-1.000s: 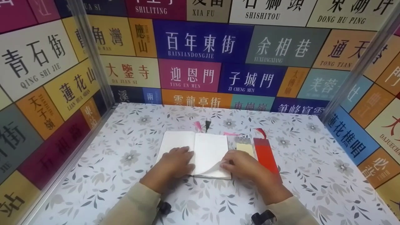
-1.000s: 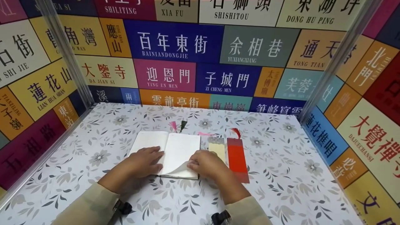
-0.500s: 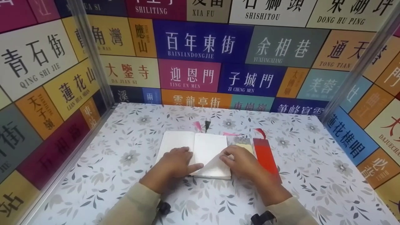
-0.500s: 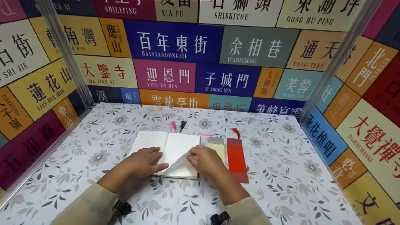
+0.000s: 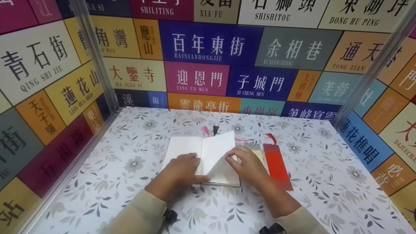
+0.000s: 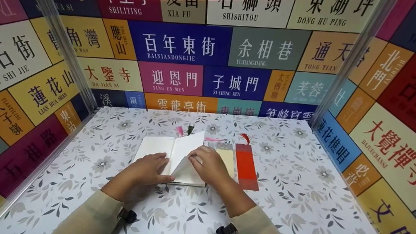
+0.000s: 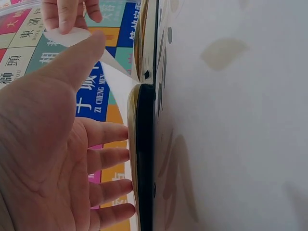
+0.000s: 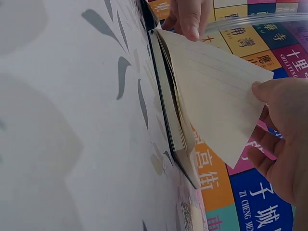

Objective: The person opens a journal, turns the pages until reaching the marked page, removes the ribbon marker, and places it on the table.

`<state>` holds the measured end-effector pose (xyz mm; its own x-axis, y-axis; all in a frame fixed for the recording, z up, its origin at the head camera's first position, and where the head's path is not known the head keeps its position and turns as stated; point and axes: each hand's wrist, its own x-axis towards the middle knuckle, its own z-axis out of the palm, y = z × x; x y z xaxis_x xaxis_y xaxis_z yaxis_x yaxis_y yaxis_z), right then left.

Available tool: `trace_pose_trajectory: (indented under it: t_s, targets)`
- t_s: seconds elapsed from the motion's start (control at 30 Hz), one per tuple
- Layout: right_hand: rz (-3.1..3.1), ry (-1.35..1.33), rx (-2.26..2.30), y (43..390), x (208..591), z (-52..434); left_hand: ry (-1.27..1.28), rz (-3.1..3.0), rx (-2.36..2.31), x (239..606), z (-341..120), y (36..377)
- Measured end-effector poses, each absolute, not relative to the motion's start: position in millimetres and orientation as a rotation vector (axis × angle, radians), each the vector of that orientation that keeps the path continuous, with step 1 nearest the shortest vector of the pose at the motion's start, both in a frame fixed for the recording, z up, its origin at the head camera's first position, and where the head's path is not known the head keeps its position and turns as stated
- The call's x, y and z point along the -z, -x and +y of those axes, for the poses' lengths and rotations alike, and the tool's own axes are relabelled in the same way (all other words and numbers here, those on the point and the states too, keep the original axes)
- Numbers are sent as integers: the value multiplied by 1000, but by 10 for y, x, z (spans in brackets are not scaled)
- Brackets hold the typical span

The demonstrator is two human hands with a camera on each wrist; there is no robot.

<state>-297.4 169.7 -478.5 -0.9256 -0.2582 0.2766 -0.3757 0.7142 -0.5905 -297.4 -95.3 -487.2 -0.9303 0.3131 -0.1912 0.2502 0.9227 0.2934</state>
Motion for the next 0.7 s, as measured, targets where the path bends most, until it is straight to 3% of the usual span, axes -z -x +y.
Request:
trace_pose_trajectory:
  t_s: [0.47,0.7]
  targets:
    - [-2684,-544,-1065,2971,4800,1698,-484,2930,-307,4903,-907,2997]
    - [-2742,-473,-1097,2968,4796,1717,-378,2934,-395,4905,-895,3027]
